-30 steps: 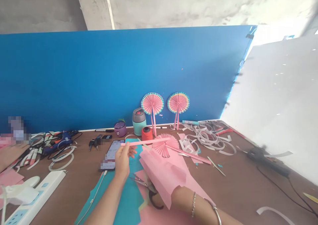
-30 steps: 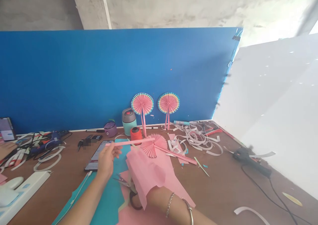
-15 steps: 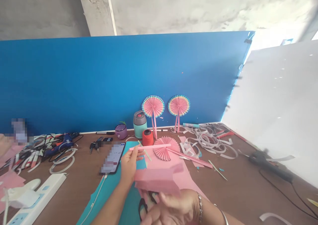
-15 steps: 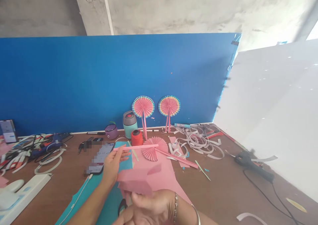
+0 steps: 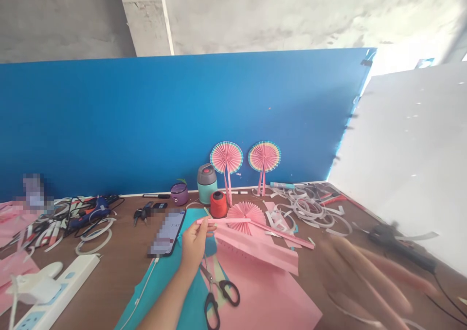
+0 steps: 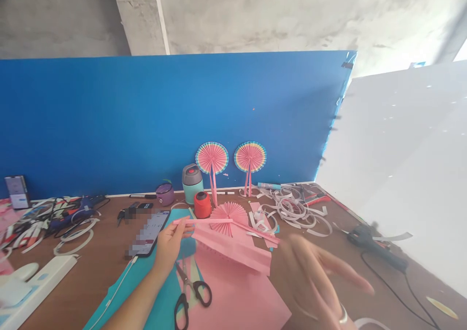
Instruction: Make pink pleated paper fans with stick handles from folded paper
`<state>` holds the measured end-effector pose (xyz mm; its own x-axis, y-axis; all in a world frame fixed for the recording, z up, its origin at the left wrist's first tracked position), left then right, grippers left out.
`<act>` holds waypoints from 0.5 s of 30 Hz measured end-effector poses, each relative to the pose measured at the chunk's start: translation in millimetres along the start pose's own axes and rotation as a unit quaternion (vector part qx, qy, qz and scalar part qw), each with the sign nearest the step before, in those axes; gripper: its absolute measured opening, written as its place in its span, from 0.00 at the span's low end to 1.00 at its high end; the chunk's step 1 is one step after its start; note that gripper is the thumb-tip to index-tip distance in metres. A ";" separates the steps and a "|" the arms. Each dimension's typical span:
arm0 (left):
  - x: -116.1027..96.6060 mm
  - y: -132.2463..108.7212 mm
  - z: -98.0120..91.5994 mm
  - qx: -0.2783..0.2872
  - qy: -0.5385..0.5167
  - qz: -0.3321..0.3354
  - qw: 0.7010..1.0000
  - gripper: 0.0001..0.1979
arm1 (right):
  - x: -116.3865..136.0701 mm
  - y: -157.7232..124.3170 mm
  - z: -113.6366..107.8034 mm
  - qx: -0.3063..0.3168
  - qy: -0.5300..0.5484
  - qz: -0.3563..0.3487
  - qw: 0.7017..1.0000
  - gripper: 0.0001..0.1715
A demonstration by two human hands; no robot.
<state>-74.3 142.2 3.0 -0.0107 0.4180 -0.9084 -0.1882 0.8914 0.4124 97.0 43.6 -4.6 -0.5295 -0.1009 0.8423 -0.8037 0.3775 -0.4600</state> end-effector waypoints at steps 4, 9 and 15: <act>-2.8 -2.4 3.3 0.018 0.018 0.011 1.000 0.20 | -4.1 0.4 -16.5 -0.083 0.014 0.012 0.996 0.27; -11.6 -1.8 -1.6 0.012 0.050 0.038 0.998 0.18 | -2.9 10.3 -36.5 -0.234 0.010 0.044 0.971 0.20; -10.3 0.5 -7.5 -0.002 0.063 0.034 0.997 0.20 | -18.8 30.4 -28.6 -0.262 -0.042 0.117 0.957 0.34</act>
<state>-81.6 137.0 12.1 -0.1464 0.4525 -0.8797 -0.1869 0.8606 0.4738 90.3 83.3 -26.3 -0.7154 -0.0218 0.6983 -0.4252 0.8067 -0.4104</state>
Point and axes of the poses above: each hand's wrist, its own y-axis towards the middle knuckle, its own z-axis out of the palm, x = y × z, the point moved 10 cm from there along y, towards the middle knuckle, and after that the axes turned 13 degrees about z, right-handed, at the moved point
